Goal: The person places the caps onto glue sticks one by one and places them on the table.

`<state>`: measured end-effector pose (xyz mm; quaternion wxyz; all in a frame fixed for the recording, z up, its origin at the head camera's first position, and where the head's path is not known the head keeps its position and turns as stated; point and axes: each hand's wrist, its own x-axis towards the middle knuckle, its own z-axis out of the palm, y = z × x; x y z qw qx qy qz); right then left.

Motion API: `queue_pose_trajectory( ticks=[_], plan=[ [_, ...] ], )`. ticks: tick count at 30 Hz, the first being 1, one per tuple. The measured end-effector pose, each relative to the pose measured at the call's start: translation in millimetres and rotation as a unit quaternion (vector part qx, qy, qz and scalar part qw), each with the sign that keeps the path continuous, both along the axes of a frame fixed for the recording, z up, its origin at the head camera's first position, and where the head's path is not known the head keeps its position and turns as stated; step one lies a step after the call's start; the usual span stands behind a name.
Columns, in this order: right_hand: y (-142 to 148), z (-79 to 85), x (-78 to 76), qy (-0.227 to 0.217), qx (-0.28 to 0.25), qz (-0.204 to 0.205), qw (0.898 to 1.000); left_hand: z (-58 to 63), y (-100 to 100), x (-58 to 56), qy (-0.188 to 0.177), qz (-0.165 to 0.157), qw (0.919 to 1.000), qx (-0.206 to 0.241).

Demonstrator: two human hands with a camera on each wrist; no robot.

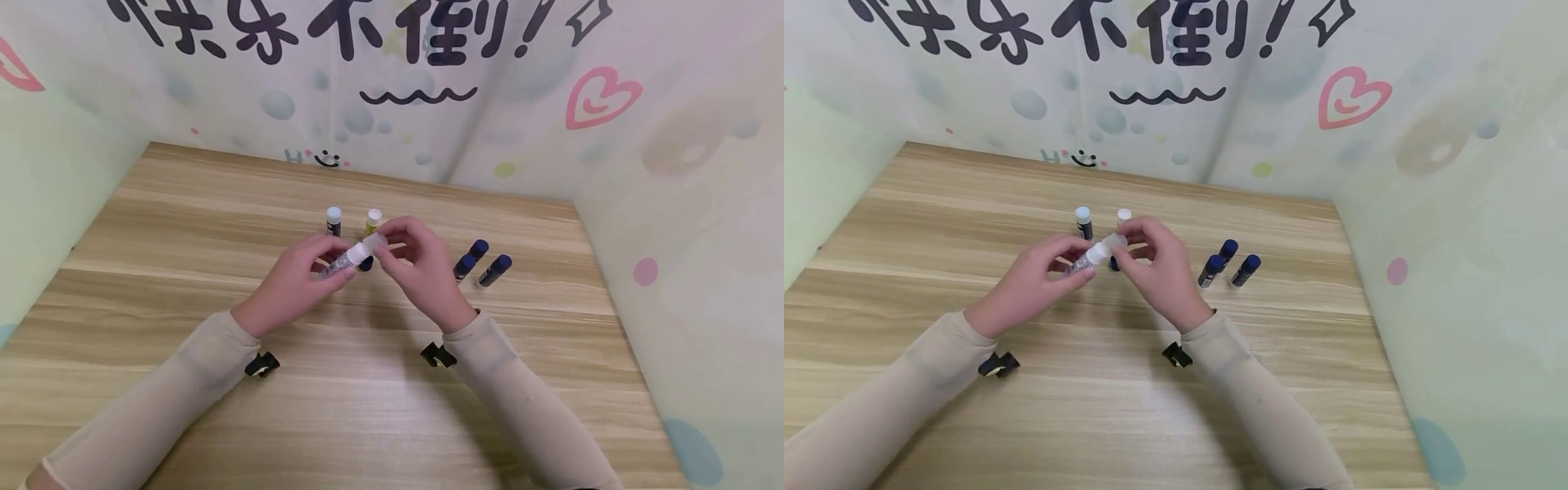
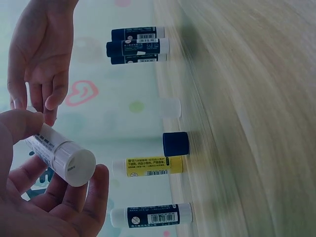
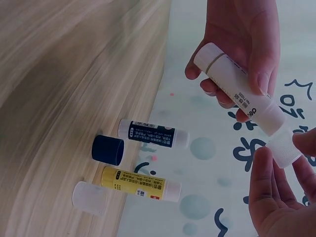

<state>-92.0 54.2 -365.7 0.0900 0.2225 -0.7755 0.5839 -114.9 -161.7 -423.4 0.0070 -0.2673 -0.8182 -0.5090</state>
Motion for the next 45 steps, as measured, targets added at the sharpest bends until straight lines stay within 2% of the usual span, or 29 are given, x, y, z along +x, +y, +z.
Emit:
queue_pose_trajectory(
  ticks=[4,10,17,21,26,31,38,45],
  plan=[
    [-2,-3.0,-0.3,0.006,0.0,0.007,1.0,-1.1,0,0.9,-0.005,0.002,1.0,-0.001],
    [1,-25.3,-10.8,0.018,0.012,0.025,0.999,-3.1,1,0.7,-0.004,0.002,1.0,-0.001],
    [-4,-13.2,-1.1,0.01,0.03,0.025,0.999,-3.9,1,1.6,-0.005,0.001,1.0,0.0],
    [1,-32.0,-11.2,0.017,0.039,0.027,0.999,-3.3,2,2.7,-0.009,0.001,1.0,-0.001],
    [2,-37.3,-13.7,0.029,0.043,0.033,0.998,-2.3,3,3.6,-0.009,0.003,0.9999,-0.003],
    [3,-38.5,-14.0,0.039,0.045,0.036,0.998,-1.5,4,4.3,-0.007,0.002,1.0,-0.005],
    [2,-36.4,-13.8,0.026,0.054,0.033,0.998,-0.3,7,5.5,-0.007,-0.003,0.9998,-0.016],
    [-3,-12.0,-0.2,0.011,0.044,0.024,0.999,1.0,9,5.8,-0.005,0.006,0.9997,-0.021]
  ],
)
